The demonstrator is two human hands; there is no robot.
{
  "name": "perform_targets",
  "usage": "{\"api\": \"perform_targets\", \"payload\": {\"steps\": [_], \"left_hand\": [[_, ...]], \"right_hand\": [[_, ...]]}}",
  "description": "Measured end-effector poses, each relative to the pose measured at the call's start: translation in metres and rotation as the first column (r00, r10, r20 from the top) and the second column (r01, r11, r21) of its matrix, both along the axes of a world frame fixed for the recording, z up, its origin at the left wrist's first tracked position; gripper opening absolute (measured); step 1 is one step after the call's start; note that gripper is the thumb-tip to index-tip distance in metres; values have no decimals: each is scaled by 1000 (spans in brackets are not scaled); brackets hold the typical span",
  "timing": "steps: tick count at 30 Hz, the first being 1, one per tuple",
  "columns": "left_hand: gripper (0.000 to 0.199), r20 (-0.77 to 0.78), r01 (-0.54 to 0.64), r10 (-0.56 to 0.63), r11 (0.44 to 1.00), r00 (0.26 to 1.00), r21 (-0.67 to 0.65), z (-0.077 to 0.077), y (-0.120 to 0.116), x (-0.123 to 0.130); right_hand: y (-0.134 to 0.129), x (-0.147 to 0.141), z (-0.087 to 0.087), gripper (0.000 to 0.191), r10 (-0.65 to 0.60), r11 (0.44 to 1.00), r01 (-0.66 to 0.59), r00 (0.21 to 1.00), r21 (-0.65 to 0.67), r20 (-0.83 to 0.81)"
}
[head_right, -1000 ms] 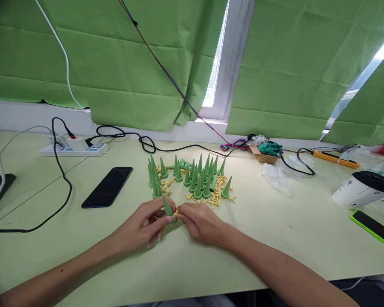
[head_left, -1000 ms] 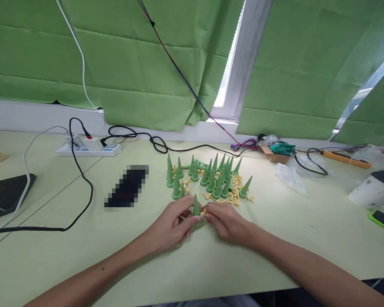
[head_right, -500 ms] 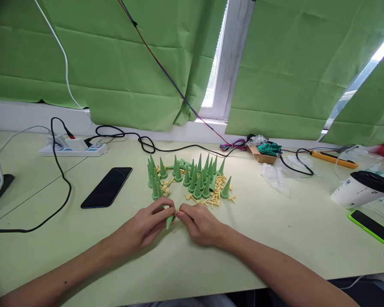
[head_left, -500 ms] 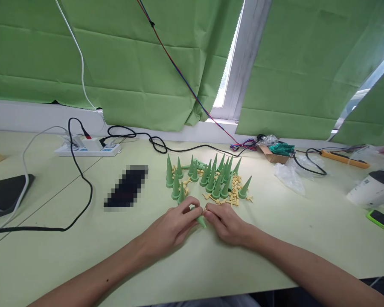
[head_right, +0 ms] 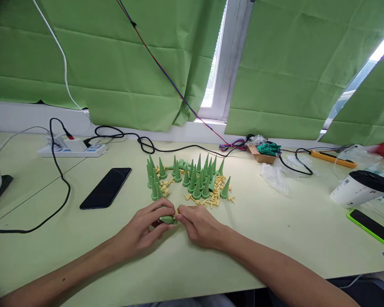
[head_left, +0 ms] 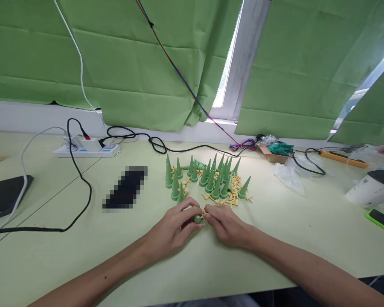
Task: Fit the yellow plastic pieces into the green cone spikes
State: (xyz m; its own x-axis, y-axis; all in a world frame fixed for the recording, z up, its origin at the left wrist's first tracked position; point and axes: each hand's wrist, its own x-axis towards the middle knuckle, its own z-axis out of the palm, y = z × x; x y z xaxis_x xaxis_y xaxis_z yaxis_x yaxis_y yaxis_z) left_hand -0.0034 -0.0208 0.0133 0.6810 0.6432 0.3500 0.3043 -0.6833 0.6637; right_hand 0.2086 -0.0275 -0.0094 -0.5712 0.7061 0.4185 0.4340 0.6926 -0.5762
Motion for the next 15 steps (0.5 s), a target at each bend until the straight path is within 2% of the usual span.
{"api": "perform_targets", "payload": {"steps": [6, 8, 11, 13, 15], "left_hand": [[13, 114, 2, 28, 968, 993, -253, -3, 0, 3], [15, 154, 18, 48, 915, 987, -403, -4, 0, 5], [23, 173, 60, 55, 801, 983, -596, -4, 1, 5], [27, 176, 84, 43, 753, 983, -652, -4, 1, 5], [28, 176, 88, 40, 745, 984, -662, -4, 1, 5]], "right_hand": [[2, 1, 0, 28, 17, 997, -18, 1000, 70, 18], [2, 2, -1, 28, 22, 995, -23, 1000, 93, 19], [3, 3, -2, 27, 35, 992, -37, 999, 118, 20], [3, 3, -3, 26, 41, 991, -44, 999, 129, 24], [3, 3, -4, 25, 38, 991, -41, 999, 128, 26]]}}
